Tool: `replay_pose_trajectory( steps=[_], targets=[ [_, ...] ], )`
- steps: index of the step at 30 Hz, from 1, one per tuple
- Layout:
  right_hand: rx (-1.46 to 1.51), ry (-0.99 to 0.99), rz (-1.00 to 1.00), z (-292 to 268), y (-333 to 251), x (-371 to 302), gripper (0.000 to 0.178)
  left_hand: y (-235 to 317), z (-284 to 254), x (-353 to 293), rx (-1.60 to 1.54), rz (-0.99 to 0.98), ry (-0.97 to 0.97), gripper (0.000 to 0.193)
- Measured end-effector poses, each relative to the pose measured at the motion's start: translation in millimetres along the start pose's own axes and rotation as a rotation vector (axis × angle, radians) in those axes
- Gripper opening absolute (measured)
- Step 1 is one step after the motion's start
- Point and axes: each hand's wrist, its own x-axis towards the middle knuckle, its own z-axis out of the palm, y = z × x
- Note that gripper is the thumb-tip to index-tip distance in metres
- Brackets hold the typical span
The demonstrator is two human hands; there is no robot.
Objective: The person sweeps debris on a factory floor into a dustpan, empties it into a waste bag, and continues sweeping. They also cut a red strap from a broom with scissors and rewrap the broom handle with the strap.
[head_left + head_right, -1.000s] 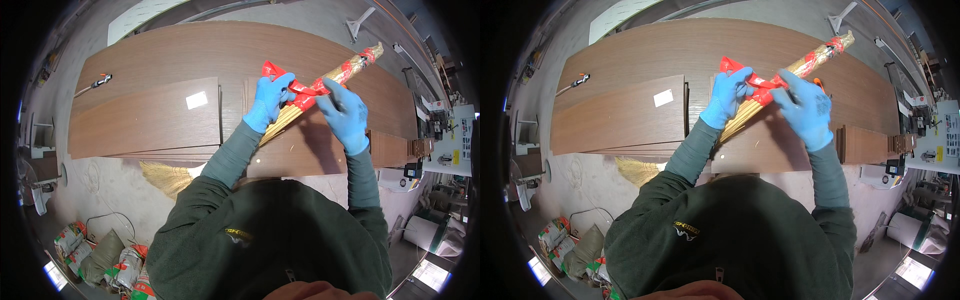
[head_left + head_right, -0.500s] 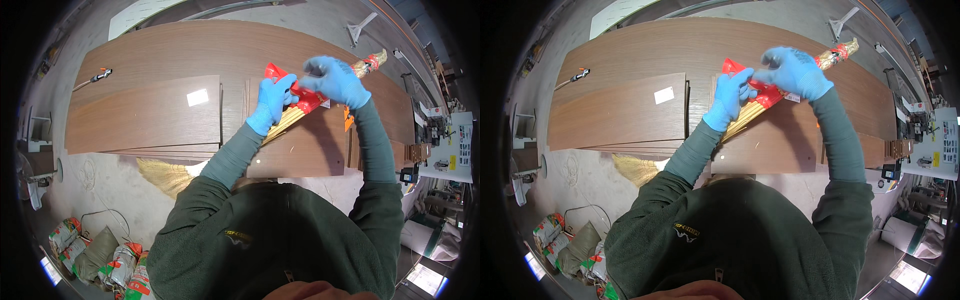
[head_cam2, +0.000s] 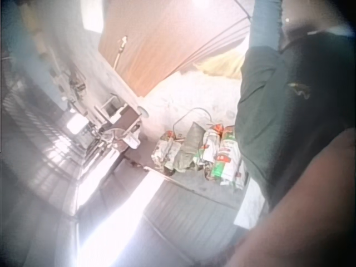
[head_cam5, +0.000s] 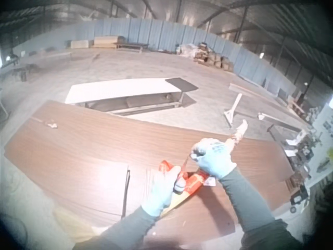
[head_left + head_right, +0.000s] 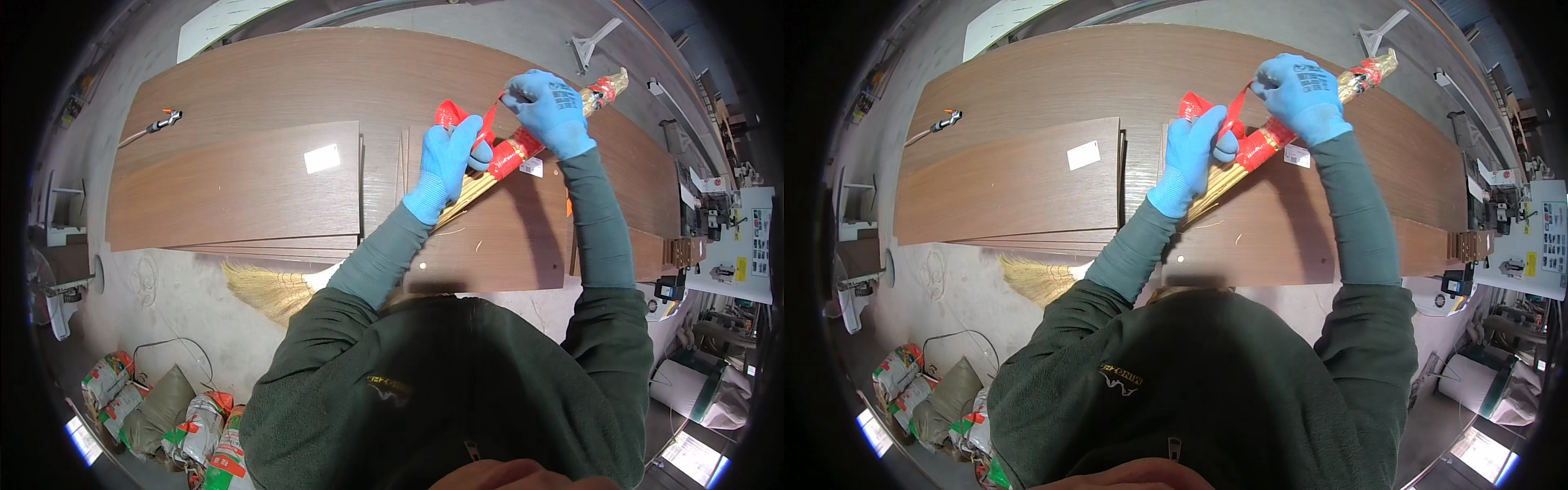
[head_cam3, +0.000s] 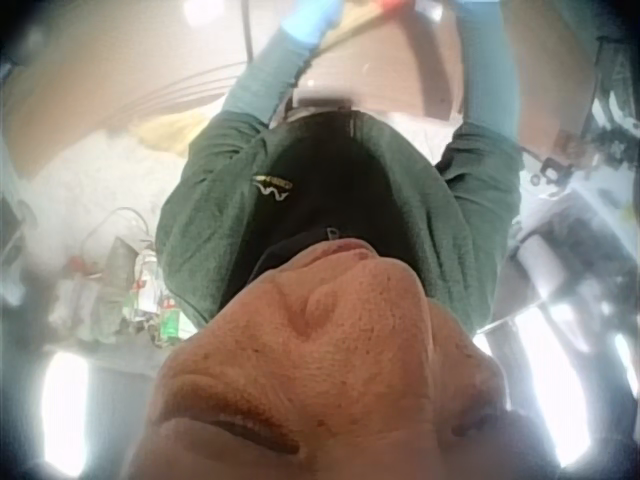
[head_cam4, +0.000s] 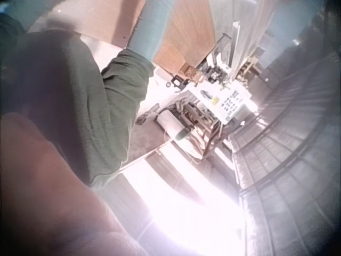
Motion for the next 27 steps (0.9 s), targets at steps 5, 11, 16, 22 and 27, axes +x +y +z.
replay_pose_trajectory(
  steps=[5, 11, 16, 22, 27],
  targets=[
    [-0.356, -0.102, -0.363, 35.3, -20.0, 4.1, 0.012, 2.4, 3.3, 2.5, -0.155, -0.046, 0.046, 0.029],
    [0.192, -0.462, -0.345, 20.5, -6.3, -0.6, 0.021, 4.2, 5.0, 2.6, -0.222, -0.064, 0.095, 0.029],
    [0.295, -0.581, -0.157, 7.1, -14.8, -0.4, 0.043, 7.5, 7.2, 3.0, -0.134, -0.040, 0.130, 0.030],
    [0.362, -0.711, 0.009, -4.5, -22.4, 3.3, 0.045, 10.7, 5.9, 4.9, -0.083, -0.037, 0.064, 0.031],
    [0.348, -0.706, 0.040, 2.0, -17.7, 5.8, 0.036, 10.7, 0.5, 5.3, 0.019, -0.039, 0.061, 0.035]
  ],
)
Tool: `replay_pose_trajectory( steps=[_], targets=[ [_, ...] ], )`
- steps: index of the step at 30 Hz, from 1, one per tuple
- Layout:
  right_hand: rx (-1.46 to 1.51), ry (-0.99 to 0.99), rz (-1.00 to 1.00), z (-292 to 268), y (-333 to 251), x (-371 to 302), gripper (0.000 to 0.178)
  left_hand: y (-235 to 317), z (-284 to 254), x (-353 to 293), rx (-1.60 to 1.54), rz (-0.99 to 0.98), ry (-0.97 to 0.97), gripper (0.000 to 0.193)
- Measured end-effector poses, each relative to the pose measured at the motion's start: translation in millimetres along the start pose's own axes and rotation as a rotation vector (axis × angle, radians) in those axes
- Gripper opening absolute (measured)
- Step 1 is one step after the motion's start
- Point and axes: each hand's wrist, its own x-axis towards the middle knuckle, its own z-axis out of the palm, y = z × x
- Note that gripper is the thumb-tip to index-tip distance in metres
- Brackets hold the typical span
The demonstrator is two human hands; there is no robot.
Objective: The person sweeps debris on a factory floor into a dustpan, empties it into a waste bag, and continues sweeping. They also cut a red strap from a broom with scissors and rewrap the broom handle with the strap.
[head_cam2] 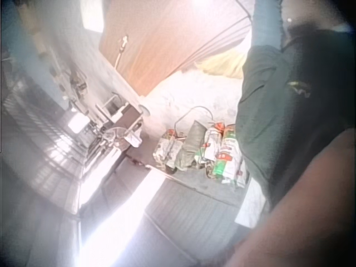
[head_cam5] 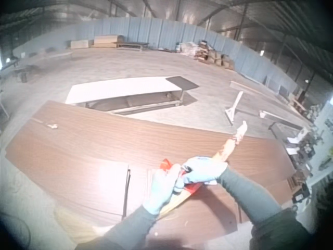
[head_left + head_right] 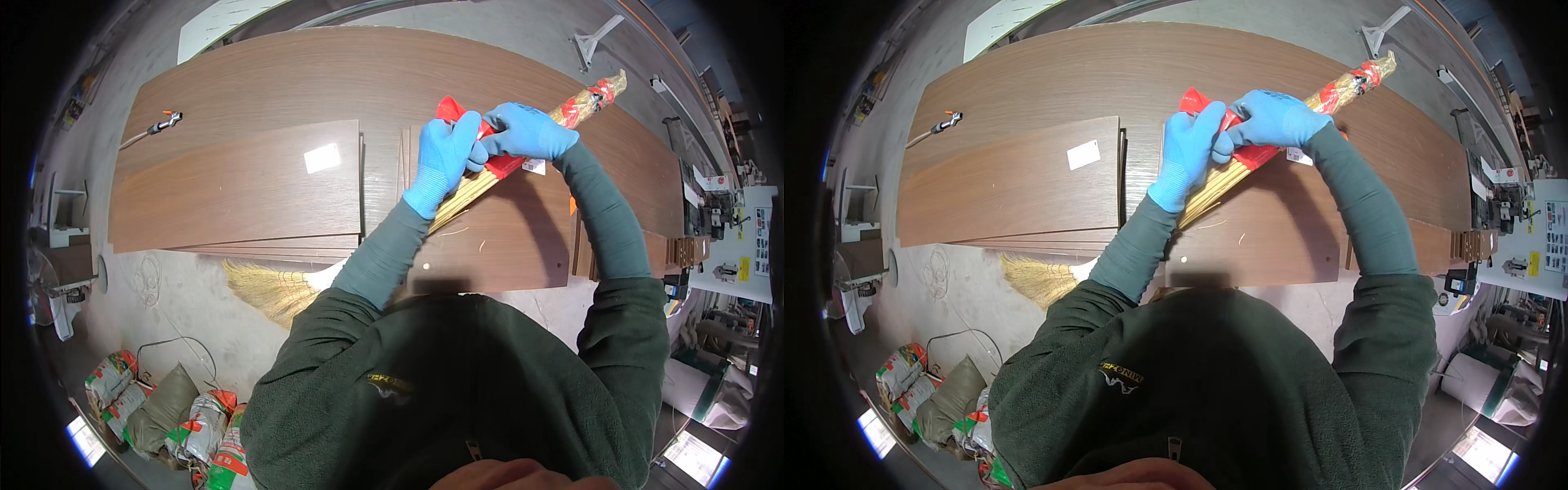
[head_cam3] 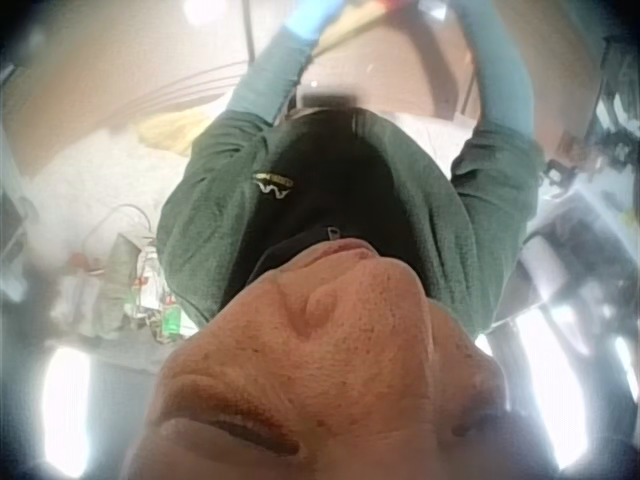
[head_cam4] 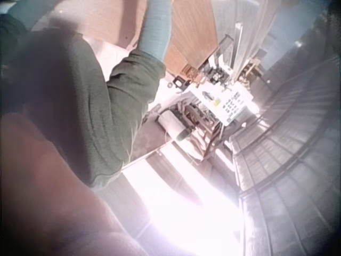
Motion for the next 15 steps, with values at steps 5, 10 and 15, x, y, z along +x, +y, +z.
replay_pose_trajectory(
  steps=[5, 10, 15],
  targets=[
    [0.056, 0.273, -0.058, 20.8, 0.6, 1.0, 0.037, 2.5, -5.0, 0.9, -0.012, 0.014, -0.003, 0.034],
    [0.114, 0.160, -0.093, 14.1, 5.6, 0.8, 0.035, 2.3, -3.2, 2.1, -0.035, -0.010, -0.008, 0.030],
    [0.110, -0.062, -0.054, -3.0, 6.8, 6.7, 0.039, 0.9, -3.3, 2.5, 0.096, 0.047, -0.074, 0.032]
  ],
)
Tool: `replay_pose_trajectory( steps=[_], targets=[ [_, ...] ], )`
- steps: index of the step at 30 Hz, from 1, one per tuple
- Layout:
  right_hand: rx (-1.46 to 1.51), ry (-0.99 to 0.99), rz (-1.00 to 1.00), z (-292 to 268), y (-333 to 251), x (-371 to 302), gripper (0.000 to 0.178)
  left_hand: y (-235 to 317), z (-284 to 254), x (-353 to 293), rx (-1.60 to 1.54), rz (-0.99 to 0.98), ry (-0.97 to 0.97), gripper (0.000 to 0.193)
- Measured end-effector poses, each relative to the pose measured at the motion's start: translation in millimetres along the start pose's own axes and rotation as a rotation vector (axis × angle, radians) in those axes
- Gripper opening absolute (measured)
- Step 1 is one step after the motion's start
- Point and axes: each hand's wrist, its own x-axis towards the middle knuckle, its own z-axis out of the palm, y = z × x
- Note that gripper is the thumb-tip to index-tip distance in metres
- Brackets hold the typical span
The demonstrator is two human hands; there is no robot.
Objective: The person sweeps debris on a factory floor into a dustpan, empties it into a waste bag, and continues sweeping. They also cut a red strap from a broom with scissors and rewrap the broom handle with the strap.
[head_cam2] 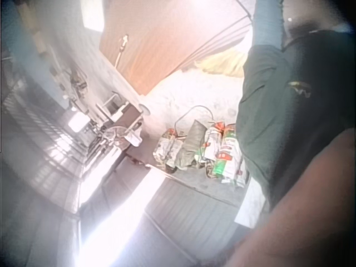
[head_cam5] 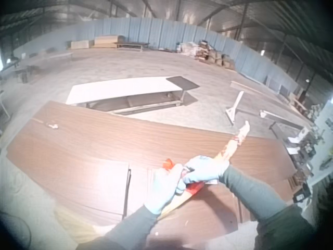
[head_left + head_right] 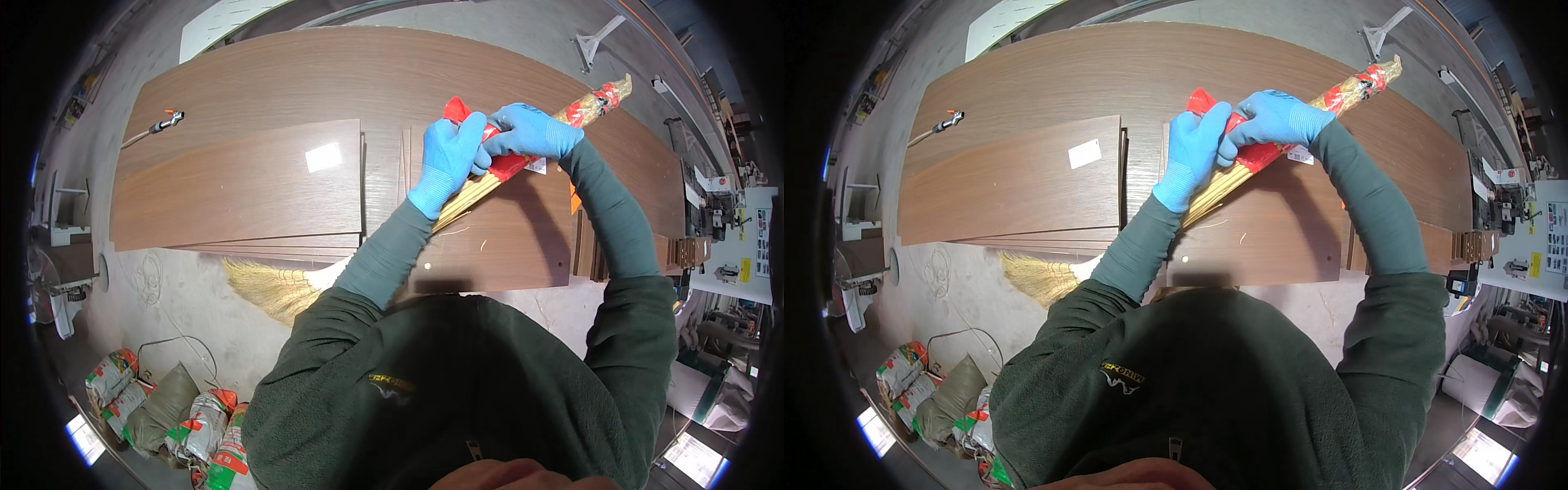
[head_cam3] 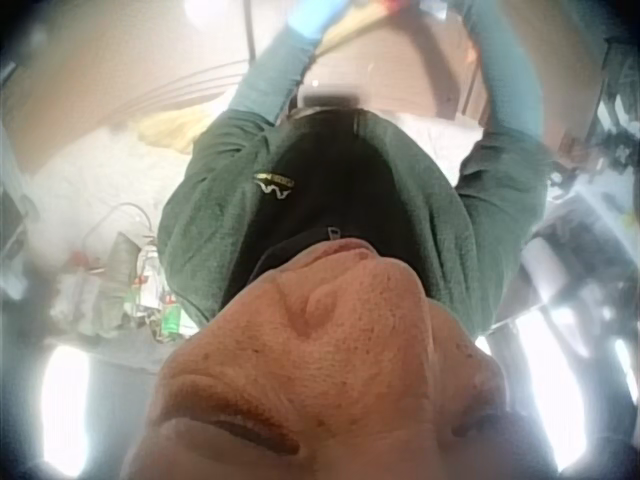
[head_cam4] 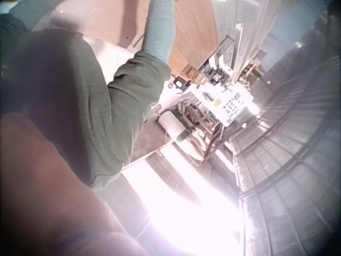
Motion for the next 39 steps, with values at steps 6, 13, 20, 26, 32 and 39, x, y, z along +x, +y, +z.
replay_pose_trajectory(
  steps=[6, 13, 20, 26, 32, 39],
  targets=[
    [-0.178, 0.016, -0.058, 3.6, -12.9, 0.2, 0.037, -5.2, -0.9, 1.6, 0.142, 0.063, 0.005, 0.032],
    [-0.464, 0.460, -0.023, 40.4, -21.2, -17.3, 0.028, -14.7, 0.1, 4.1, -0.097, -0.080, 0.061, 0.034],
    [-0.894, 0.696, -0.117, 57.2, -24.4, -35.3, 0.013, -18.6, -2.3, 7.9, -0.050, -0.014, 0.072, 0.039],
    [-0.703, 0.648, -0.188, 44.8, -30.3, -54.9, 0.015, -15.2, 0.2, 1.4, 0.181, 0.136, 0.050, 0.039],
    [-0.719, 0.591, -0.035, 32.3, -5.6, -68.5, 0.023, -10.5, 2.6, -4.7, 0.948, 0.472, 0.211, 0.028],
    [-0.731, 0.652, 0.162, 44.7, 36.3, -92.7, 0.014, -15.6, -27.9, 15.5, 0.859, 0.771, 0.470, 0.021]
  ],
)
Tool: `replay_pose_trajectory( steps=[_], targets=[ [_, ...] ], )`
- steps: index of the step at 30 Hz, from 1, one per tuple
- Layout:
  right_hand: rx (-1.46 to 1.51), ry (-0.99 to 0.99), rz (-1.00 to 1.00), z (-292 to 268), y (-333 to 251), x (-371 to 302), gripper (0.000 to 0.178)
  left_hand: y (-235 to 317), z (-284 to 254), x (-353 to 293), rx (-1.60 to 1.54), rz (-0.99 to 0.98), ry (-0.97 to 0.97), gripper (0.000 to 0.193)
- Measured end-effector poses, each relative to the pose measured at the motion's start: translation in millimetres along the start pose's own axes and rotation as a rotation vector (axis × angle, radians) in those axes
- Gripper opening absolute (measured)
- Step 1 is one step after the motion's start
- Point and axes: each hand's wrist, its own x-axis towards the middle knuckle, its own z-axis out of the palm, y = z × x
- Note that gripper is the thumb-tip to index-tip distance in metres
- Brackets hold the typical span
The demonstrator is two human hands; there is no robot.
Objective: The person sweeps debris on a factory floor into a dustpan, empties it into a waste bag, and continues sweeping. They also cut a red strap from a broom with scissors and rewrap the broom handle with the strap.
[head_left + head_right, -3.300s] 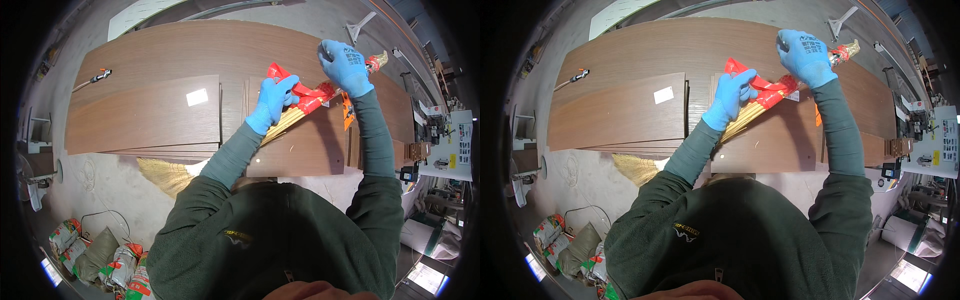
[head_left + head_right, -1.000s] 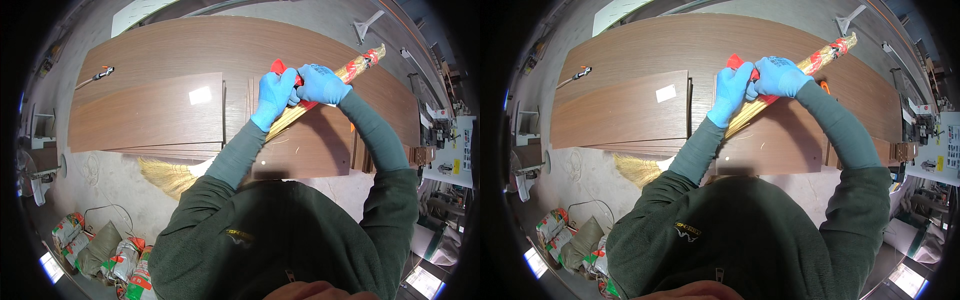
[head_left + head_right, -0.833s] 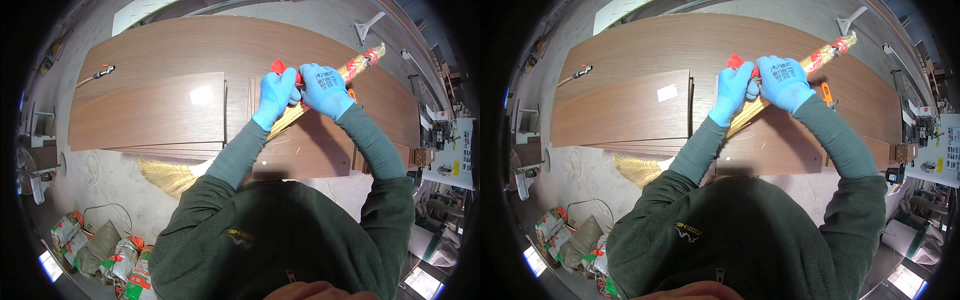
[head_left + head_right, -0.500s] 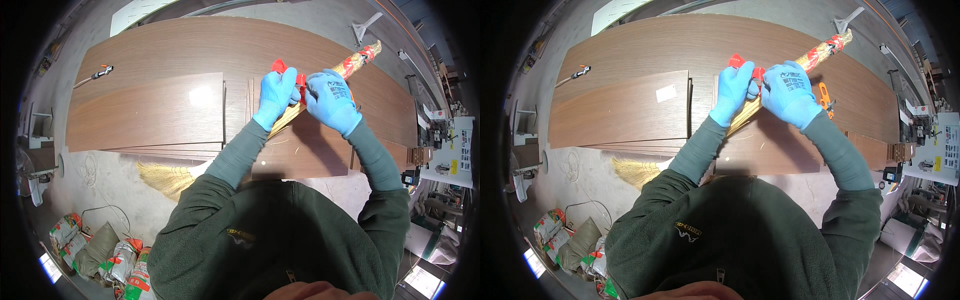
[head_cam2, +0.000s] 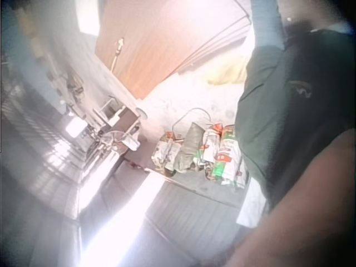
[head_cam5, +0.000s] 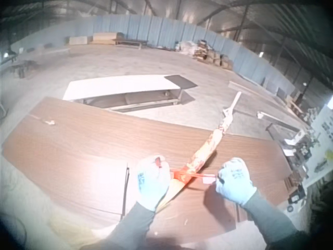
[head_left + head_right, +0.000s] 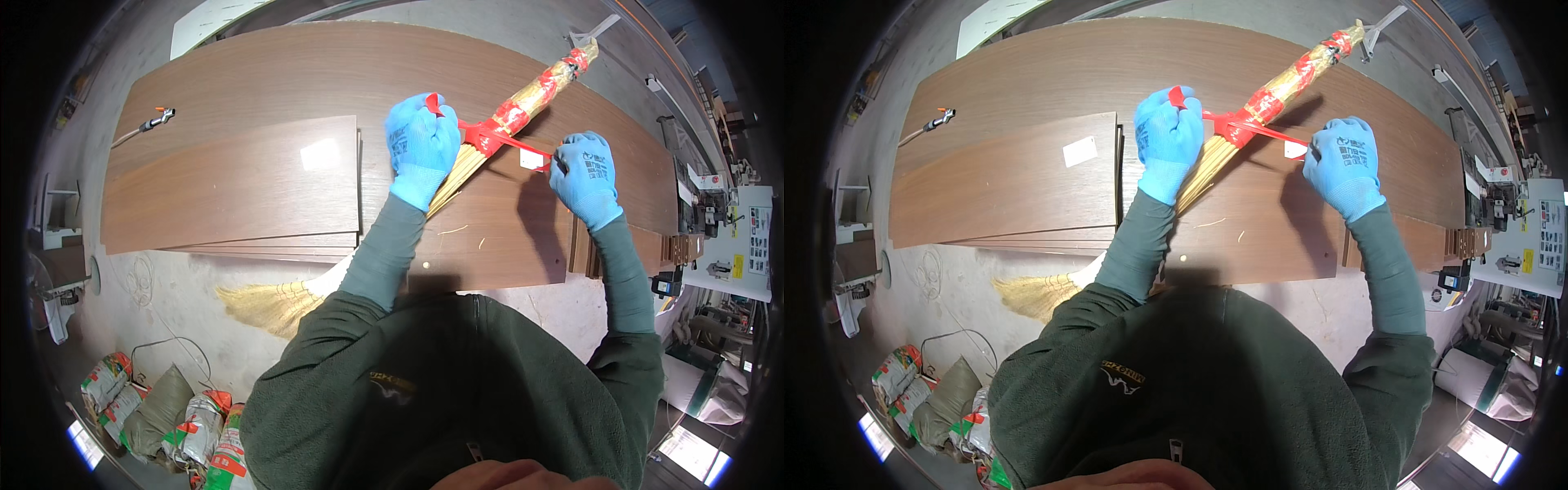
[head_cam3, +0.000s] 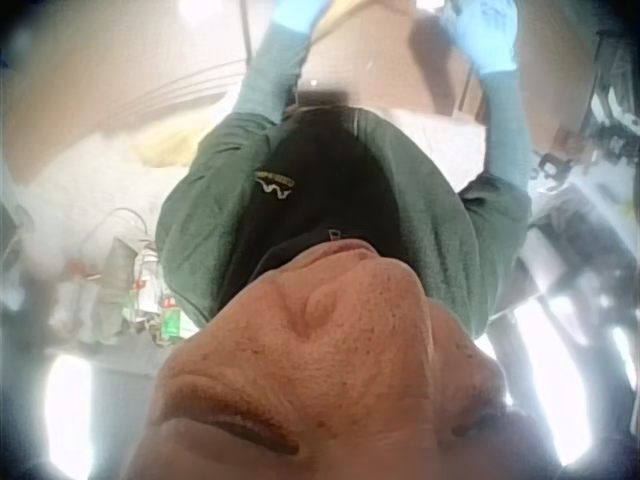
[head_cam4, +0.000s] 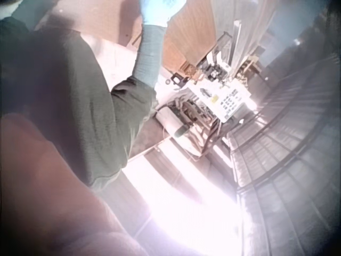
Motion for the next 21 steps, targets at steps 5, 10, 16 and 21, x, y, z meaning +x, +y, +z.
replay_pose_trajectory(
  steps=[5, 10, 16, 21],
  targets=[
    [0.107, 0.163, 0.031, 14.6, 16.6, -17.5, 0.015, -7.2, 4.7, -6.3, 0.028, -0.088, -0.171, 0.026],
    [0.838, 0.097, 0.231, -15.2, 13.1, -27.8, 0.017, -7.9, 14.4, -12.8, 0.129, -0.247, -0.377, 0.029],
    [2.004, -0.060, 0.089, -0.7, -33.8, 19.8, 0.021, 0.8, 23.8, -14.7, 0.117, -0.303, -0.538, 0.038],
    [2.463, -0.005, 0.321, 51.4, -39.5, 46.1, 0.019, -8.8, 20.2, -8.0, 0.117, -0.386, -0.424, 0.040]
  ],
)
